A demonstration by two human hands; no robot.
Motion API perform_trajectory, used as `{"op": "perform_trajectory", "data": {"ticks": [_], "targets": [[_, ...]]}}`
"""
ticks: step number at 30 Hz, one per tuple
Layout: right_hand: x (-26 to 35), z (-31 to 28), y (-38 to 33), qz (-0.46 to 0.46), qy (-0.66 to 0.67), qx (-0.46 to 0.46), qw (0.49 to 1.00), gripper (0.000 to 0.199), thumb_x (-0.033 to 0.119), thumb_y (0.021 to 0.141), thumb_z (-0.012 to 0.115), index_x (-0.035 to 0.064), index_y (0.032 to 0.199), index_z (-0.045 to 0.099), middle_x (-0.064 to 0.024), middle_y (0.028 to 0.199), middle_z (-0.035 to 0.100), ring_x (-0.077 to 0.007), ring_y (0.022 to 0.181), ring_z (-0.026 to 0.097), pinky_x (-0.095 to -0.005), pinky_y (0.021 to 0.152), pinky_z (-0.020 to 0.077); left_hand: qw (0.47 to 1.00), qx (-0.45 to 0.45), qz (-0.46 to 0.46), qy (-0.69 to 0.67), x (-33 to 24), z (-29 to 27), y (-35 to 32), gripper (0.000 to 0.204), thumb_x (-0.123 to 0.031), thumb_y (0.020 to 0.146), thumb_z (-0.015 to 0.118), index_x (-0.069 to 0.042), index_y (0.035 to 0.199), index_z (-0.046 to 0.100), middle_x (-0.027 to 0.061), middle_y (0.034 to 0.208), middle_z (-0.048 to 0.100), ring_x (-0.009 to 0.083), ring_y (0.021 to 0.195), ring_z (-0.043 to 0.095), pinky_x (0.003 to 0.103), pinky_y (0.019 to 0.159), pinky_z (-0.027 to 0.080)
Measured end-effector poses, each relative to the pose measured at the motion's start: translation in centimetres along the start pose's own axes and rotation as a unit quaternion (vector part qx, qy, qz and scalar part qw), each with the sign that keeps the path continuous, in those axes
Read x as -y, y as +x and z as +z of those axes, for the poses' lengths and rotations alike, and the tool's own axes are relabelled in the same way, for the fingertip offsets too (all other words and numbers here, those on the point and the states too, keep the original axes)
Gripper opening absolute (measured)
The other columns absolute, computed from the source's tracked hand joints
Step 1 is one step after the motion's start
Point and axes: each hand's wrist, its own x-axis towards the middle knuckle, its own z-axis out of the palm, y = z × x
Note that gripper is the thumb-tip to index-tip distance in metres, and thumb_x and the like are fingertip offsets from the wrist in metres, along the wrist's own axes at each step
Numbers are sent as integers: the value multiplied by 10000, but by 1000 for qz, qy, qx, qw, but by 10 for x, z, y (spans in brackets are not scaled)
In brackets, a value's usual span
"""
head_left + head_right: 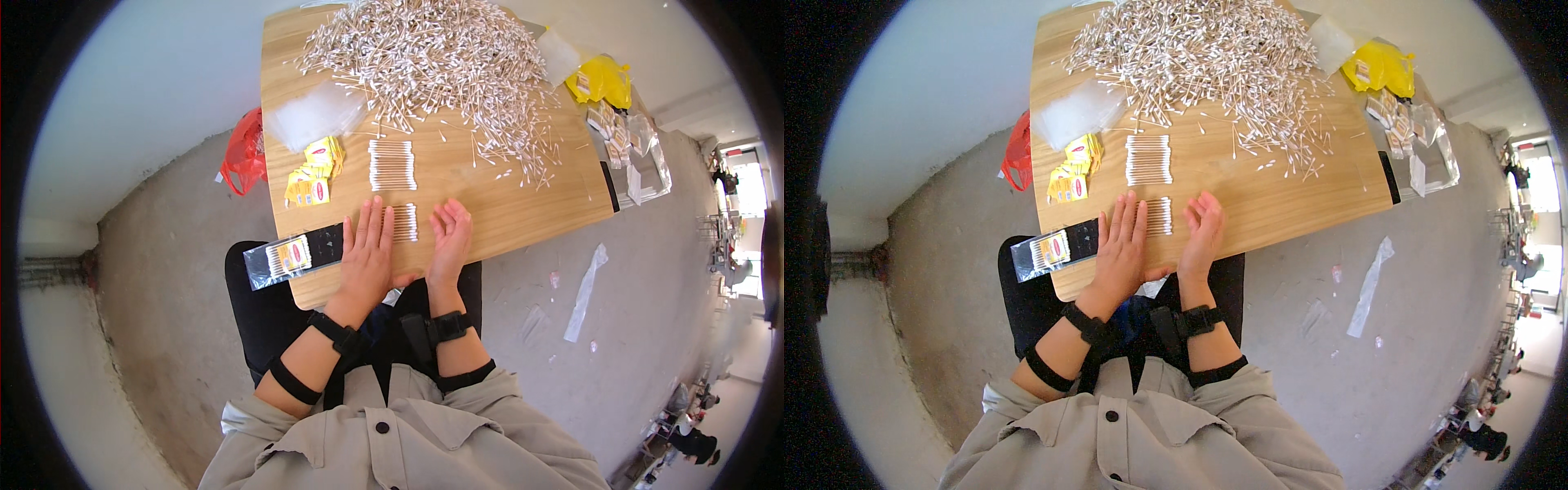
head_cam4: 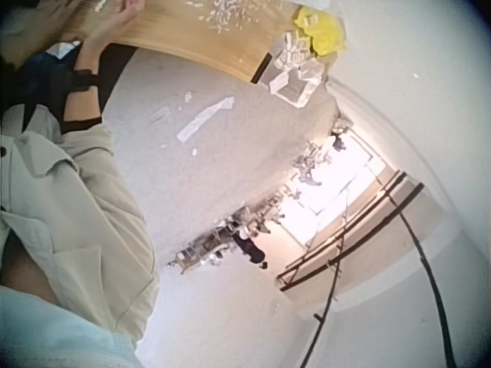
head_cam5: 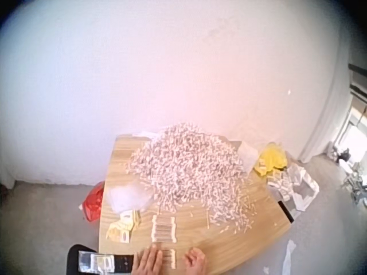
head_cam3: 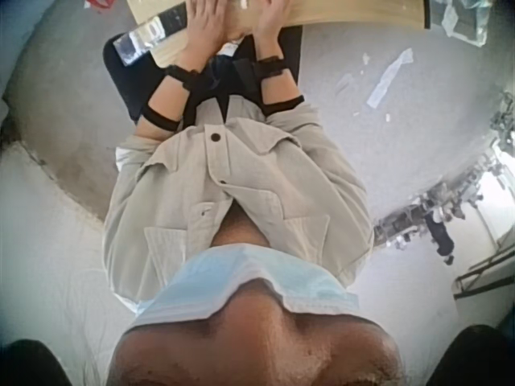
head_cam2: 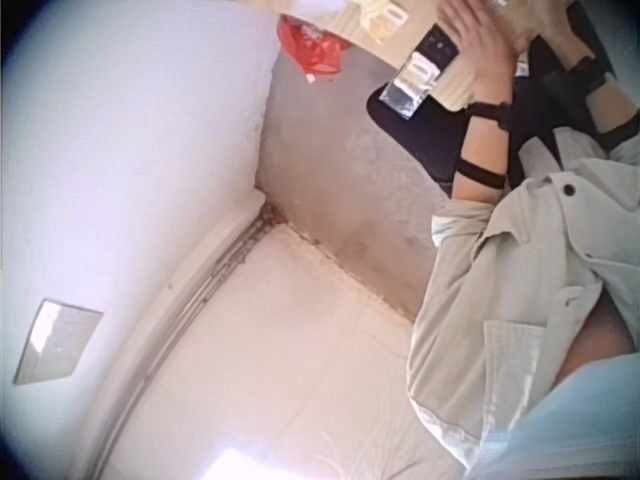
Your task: Sort and package cotton swabs into plastic bags.
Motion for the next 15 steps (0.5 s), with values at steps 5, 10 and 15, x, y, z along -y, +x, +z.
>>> {"op": "perform_trajectory", "data": {"ticks": [5, 10, 15], "targets": [[-11, -1, 21, -8, 0, 79, 997, 507, 369, 1027, 320, -22, 1339, 401, -158, 1352, 448, -248, 1256, 442, -356, 1102, 314, 1000, -7, -1, -9, -7, 5, -1, 1172, -548, 589, 777, 25, 1462, 245, 229, 1544, 198, 372, 1442, 177, 548, 1146, 142], [-11, 28, 1, -58, -135, 242, 959, 500, 353, 1031, 310, -22, 1345, 410, -130, 1349, 465, -216, 1263, 438, -350, 1110, 296, 999, 25, -38, -4, -4, 4, -6, 1080, -496, 660, 743, 58, 1446, 251, 248, 1533, 213, 372, 1439, 192, 542, 1144, 157], [-12, 41, -21, -62, -142, 203, 967, 445, 299, 1026, 300, -17, 1294, 462, -144, 1277, 510, -225, 1207, 469, -353, 1066, 326, 999, -17, -33, 33, 3, 5, -24, 965, -426, 733, 687, 77, 1434, 253, 252, 1517, 249, 372, 1434, 212, 538, 1142, 162]]}}
